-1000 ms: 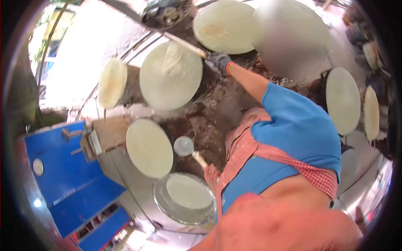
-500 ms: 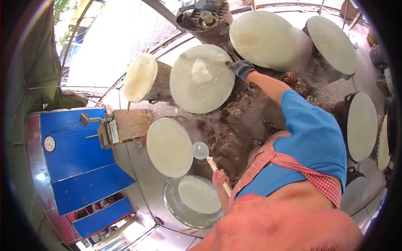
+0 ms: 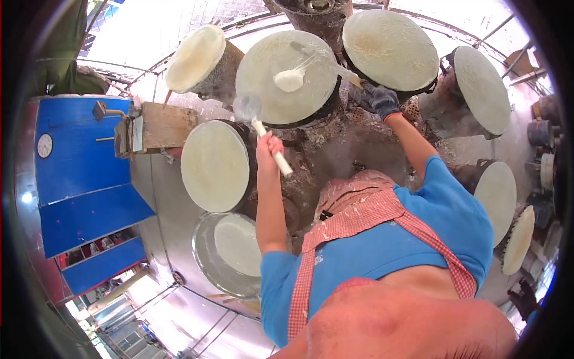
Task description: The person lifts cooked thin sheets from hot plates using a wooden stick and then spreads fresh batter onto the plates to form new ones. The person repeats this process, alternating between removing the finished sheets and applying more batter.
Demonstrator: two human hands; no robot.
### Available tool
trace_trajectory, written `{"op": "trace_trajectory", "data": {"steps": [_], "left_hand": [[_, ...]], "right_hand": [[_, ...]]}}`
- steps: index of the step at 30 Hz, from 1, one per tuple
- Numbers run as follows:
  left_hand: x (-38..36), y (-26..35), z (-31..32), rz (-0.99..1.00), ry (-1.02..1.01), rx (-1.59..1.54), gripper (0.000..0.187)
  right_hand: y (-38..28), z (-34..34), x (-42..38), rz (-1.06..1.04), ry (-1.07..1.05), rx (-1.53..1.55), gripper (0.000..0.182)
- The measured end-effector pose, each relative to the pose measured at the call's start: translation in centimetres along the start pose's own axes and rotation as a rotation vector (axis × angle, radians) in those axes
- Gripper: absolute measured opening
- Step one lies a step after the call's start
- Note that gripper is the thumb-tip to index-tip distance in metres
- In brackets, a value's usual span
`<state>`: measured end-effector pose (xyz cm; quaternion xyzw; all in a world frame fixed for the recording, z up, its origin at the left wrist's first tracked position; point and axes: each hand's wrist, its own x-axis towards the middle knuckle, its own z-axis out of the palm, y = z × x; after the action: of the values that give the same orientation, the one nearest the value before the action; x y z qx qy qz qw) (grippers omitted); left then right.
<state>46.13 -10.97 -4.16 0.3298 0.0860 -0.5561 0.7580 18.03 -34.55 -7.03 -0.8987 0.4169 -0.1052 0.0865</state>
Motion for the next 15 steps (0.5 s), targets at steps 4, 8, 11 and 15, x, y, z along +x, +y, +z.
{"op": "trace_trajectory", "data": {"steps": [4, 8, 11, 15], "left_hand": [[3.5, -4.9, 5.0, 0.023, 0.247, 0.201, 0.025], [1.0, -4.9, 4.6, -0.421, -0.004, -0.291, 0.022], [-7.9, -5.8, 0.9, -0.092, -0.086, 0.153, 0.015], [-10.3, -5.7, 0.7, -0.539, 0.066, -0.376, 0.010]], "right_hand": [[-2.4, 6.6, -3.9, 0.155, -0.104, -0.309, 0.029], [-3.6, 7.6, -7.6, -0.132, 0.166, 0.255, 0.031], [-6.1, -2.0, -9.8, -0.067, 0.094, 0.252, 0.029], [-6.8, -0.5, -15.6, 0.019, 0.065, 0.458, 0.031]]}}
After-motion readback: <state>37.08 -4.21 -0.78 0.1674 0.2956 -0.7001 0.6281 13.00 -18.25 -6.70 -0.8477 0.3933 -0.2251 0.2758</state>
